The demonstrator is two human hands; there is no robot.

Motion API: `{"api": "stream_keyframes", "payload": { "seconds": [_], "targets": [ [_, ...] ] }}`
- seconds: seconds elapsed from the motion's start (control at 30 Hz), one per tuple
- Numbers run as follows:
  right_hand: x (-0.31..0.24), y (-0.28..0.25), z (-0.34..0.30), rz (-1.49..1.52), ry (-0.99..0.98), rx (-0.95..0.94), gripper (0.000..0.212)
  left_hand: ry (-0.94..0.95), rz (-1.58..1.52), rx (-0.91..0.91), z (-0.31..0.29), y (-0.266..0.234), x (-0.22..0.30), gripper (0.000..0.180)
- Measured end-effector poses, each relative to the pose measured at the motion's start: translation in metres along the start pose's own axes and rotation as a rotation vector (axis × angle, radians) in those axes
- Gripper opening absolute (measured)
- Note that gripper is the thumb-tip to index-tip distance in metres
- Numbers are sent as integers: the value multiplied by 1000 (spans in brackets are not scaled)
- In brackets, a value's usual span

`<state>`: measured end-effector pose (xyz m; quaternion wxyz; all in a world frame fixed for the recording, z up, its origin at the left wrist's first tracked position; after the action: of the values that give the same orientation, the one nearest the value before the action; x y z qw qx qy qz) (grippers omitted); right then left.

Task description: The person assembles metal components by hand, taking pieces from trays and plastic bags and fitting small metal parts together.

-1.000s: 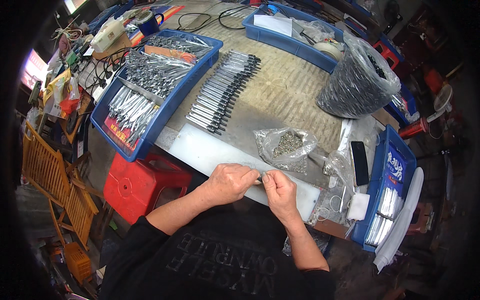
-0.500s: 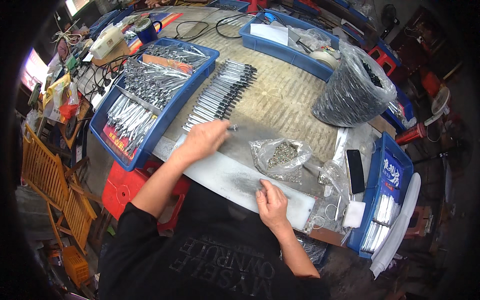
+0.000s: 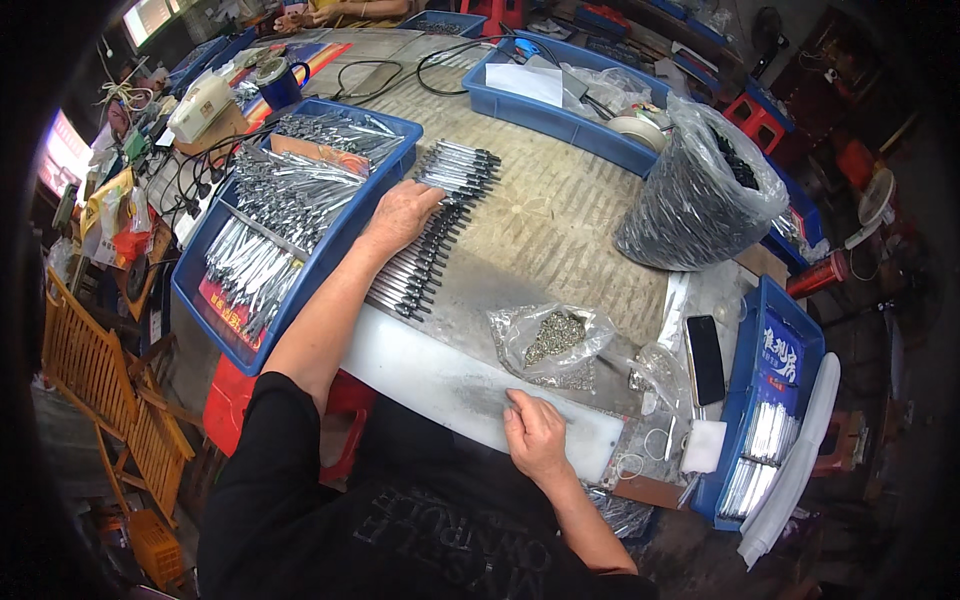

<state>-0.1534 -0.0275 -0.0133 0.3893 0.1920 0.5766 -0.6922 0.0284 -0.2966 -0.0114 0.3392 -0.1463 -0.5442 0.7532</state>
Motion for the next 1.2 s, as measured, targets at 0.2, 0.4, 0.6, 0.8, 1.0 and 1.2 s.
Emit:
{"api": "stream_keyframes", "payload": {
  "seconds": [0.2, 0.4, 0.6, 0.8, 1.0, 1.2],
  "targets": [
    [-2, -3, 3, 32, 2, 7, 20, 74, 33, 77, 15, 9, -2, 17],
    [-2, -3, 3, 36, 0, 12, 18, 130, 48, 104, 19, 15, -4, 15],
    [-3, -4, 3, 38, 8, 5, 17, 137, 42, 55, 21, 18, 0, 20],
    [-3, -3, 4, 41, -7, 13, 15, 122, 67, 150, 13, 5, 3, 14],
    [-2, -4, 4, 48, 17, 7, 12, 2, -148, 259, -29, -51, 49, 17],
    [-3, -2, 4, 75, -2, 2, 11, -143, -146, 286, -105, -127, 56, 21]
  ]
}}
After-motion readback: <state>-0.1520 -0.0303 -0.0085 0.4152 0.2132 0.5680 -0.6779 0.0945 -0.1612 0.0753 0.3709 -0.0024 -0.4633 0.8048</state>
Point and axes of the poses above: each hand's wrist, its own z-axis towards the middle knuckle, its own y-axis out of the palm, x = y × z, the point moved 6 cm from there along z, towards the middle knuckle, and after that the axes turned 10 degrees about -x, right-handed, at the moved point
